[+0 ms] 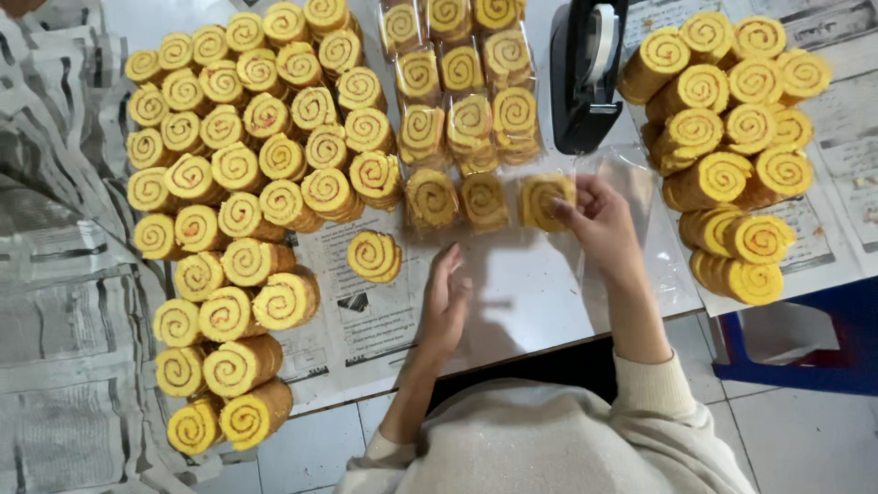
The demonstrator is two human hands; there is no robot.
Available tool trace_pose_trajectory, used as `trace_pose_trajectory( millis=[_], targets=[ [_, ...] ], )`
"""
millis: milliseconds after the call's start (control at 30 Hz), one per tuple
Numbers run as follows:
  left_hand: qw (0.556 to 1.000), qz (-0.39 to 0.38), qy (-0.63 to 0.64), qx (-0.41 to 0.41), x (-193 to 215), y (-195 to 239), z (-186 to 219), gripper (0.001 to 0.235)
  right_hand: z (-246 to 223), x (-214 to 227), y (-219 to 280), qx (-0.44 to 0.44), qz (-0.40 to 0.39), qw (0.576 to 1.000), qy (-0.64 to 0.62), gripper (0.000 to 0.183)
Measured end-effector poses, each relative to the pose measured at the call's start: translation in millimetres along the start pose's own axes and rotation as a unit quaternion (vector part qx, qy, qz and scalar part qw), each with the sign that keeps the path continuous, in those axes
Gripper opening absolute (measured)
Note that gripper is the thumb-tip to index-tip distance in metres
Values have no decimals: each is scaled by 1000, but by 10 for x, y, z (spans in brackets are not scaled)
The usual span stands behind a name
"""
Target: The person packages yellow cake rolls by hand into plastic bags on a table, using a tape dispenser to seal the bags.
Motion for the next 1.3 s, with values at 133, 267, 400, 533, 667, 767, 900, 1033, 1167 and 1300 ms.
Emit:
trace_pose_trajectory(
  millis=[133, 267, 400, 533, 667, 767, 900, 1033, 1167, 1300],
  targets=[
    [987, -31, 131, 86, -170, -213, 226, 72, 426, -340, -301, 9, -2, 1000, 18, 40],
    [981, -23, 143, 127, -351, -275, -281, 79, 600, -483, -394, 49, 31, 983, 175, 34],
    [985, -42, 124, 112, -468, -431, 228, 72, 715, -555, -491, 115, 58, 960, 248, 42],
    [987, -79, 91, 111, -587, -411, 463, 75, 567, -460, -361, -89, 1, 987, 133, 55],
    [980, -134, 70, 131, -643, -409, 545, 76, 972, -215, -414, -113, 31, 993, -11, 37],
    [981, -156, 36, 105, -640, -497, 748, 73, 886, -209, -378, -173, 63, 976, -118, 45],
    [979, -171, 12, 109, -699, -470, 645, 75, 840, -213, -402, -202, 64, 965, -156, 36],
    [982, -173, 5, 82, -734, -416, 632, 79, 1165, -70, -394, -220, 47, 963, -148, 35],
    [983, -173, -4, 57, -760, -397, 580, 80, 956, -96, -325, -235, 77, 954, -169, 30],
    [984, -171, -3, 41, -731, -416, 674, 80, 843, -155, -374, -258, 74, 938, -218, 29]
  ],
)
Point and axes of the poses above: each hand's wrist, its own y-axis away from the middle knuckle, its own x-axis out of the back of the hand, z = x × y, the point moved 4 cm from there along -y, towards the middle knuckle, and after that the axes turned 4 degrees about z, right-handed, at the moved point
